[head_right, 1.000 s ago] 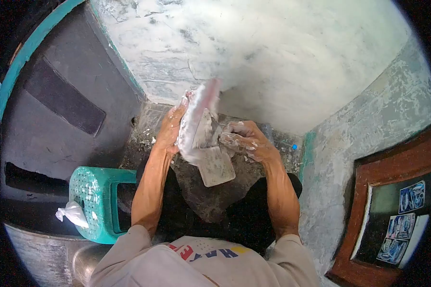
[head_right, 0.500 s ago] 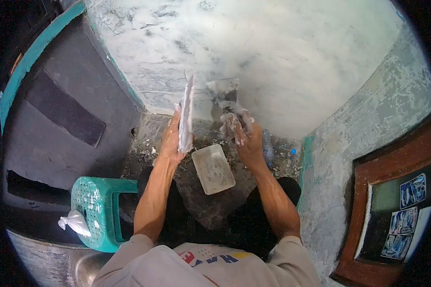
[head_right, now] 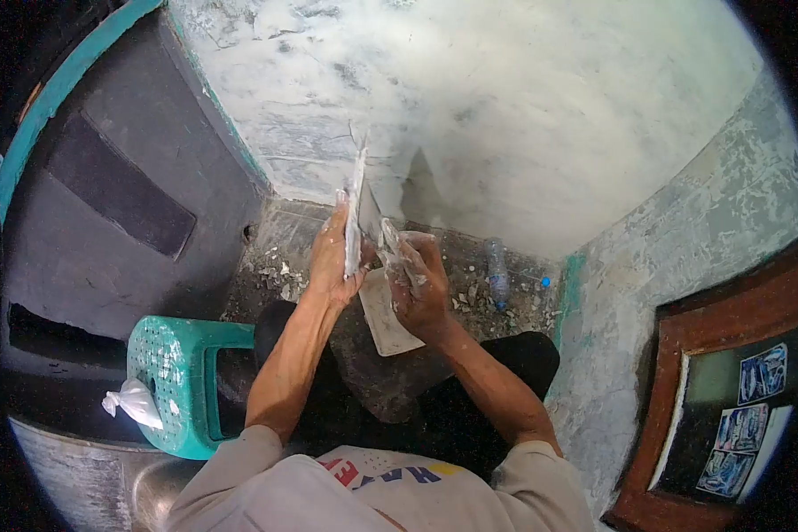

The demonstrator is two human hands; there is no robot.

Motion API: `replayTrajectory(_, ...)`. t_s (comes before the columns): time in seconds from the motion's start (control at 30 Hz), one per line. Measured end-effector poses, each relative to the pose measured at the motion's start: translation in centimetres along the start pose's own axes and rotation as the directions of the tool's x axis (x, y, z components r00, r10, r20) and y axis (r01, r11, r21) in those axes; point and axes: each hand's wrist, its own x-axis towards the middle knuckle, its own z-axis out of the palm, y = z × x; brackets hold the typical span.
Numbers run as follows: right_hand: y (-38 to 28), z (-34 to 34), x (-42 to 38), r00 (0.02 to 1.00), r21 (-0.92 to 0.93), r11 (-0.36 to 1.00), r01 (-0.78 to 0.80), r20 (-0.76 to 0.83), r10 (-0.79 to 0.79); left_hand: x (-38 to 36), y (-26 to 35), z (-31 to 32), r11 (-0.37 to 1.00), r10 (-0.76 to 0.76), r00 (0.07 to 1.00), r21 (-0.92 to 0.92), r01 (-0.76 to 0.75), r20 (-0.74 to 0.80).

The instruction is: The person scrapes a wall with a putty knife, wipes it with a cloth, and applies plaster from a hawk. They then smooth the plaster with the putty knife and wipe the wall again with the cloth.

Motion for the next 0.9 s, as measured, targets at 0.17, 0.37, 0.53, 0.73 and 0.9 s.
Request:
replayTrajectory(0.17, 1.1, 0.1, 0.0, 0.988, -0.012, 0.992, -0.128, 0.081, 0.128, 1.1, 1.7, -1.6, 0.988, 0.149, 0.988, -0.037, -0.147, 0.047)
replayTrajectory(0.37, 0.4, 0.3, 1.2, 0.998, -0.013, 1.000, -0.008, -0.055, 0.007, 0.6, -0.1, -0.9, 0.995, 0.087, 0.977, 0.024, -0.093, 0.195)
replayTrajectory(0.53, 1.2, 1.1, -0.7, 0.991, -0.060, 0.991, -0.120, 0.044, 0.123, 1.0, 1.7, -1.2, 0.981, 0.194, 0.981, -0.024, -0.193, 0.026)
replayTrajectory(0.73, 1.1, -3.4, 2.9, 0.997, -0.309, 0.949, -0.060, 0.035, 0.074, 1.7, 4.7, -3.3, 0.883, 0.466, 0.874, 0.142, -0.448, -0.140)
replayTrajectory(0.9, -0.4, -3.9, 2.7, 0.973, -0.577, 0.804, 0.145, 0.231, -0.009, 2.0, 4.6, -3.8, 0.510, 0.846, 0.530, 0.380, -0.772, -0.058)
